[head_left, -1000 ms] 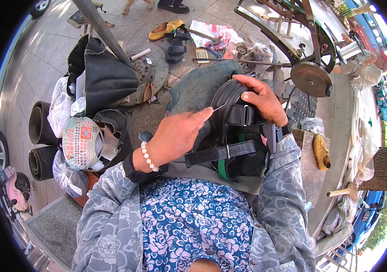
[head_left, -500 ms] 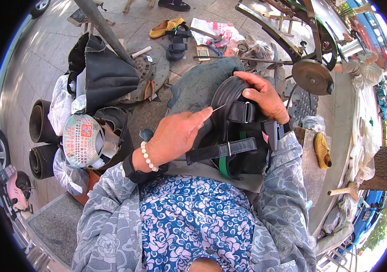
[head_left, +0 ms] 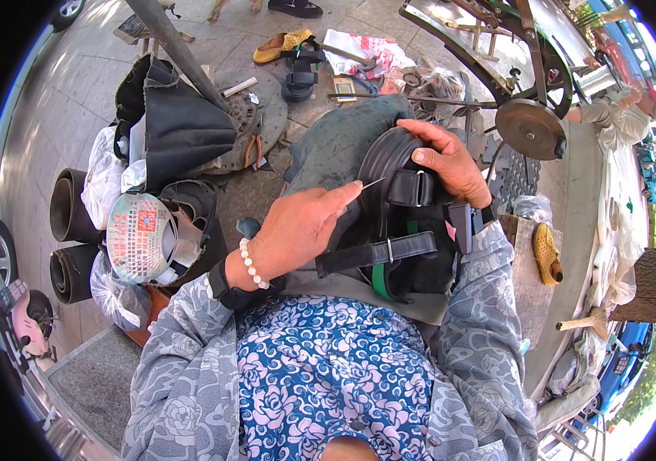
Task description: Repairing the sole of a black sandal using a hand tool.
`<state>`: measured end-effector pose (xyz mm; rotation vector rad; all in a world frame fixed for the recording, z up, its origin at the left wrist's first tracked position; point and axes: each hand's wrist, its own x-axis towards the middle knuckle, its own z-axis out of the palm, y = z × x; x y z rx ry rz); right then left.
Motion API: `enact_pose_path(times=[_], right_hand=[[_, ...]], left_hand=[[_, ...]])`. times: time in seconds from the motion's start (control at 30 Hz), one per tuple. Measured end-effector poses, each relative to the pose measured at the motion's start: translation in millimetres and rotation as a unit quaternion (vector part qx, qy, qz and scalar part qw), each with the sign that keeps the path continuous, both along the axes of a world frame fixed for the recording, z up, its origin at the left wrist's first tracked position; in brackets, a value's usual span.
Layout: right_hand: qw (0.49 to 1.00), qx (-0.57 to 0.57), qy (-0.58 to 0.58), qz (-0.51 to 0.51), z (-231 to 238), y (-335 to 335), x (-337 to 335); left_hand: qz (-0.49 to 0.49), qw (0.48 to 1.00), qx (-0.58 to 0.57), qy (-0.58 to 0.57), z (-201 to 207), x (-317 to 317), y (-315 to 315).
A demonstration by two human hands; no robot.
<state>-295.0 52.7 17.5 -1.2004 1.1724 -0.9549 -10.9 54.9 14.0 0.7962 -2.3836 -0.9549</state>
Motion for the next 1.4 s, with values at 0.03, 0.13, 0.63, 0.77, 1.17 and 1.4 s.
enact_pose_path(times=[0.03,0.13,0.63,0.77,1.17,1.4], right_hand=[[1.000,-0.001,0.003,0.002,0,0,0],[1.000,0.010,-0.013,-0.003,2,2,0],[0.999,-0.036,0.023,0.002,9,15,-1],[0.998,-0.066,0.005,0.020,3,13,-3],[0.997,-0.068,-0.004,0.027,-3,13,-5],[0.996,-0.075,0.010,0.036,0,14,-6]], left_hand=[[0.000,1.000,-0.001,0.001,0,0,0],[-0.004,1.000,-0.006,0.000,2,0,-2],[-0.095,0.992,0.027,0.083,18,-10,-42],[-0.091,0.994,0.010,0.054,26,-20,-46],[-0.077,0.997,0.008,0.008,22,-18,-41],[-0.081,0.995,-0.011,0.049,19,-20,-39]])
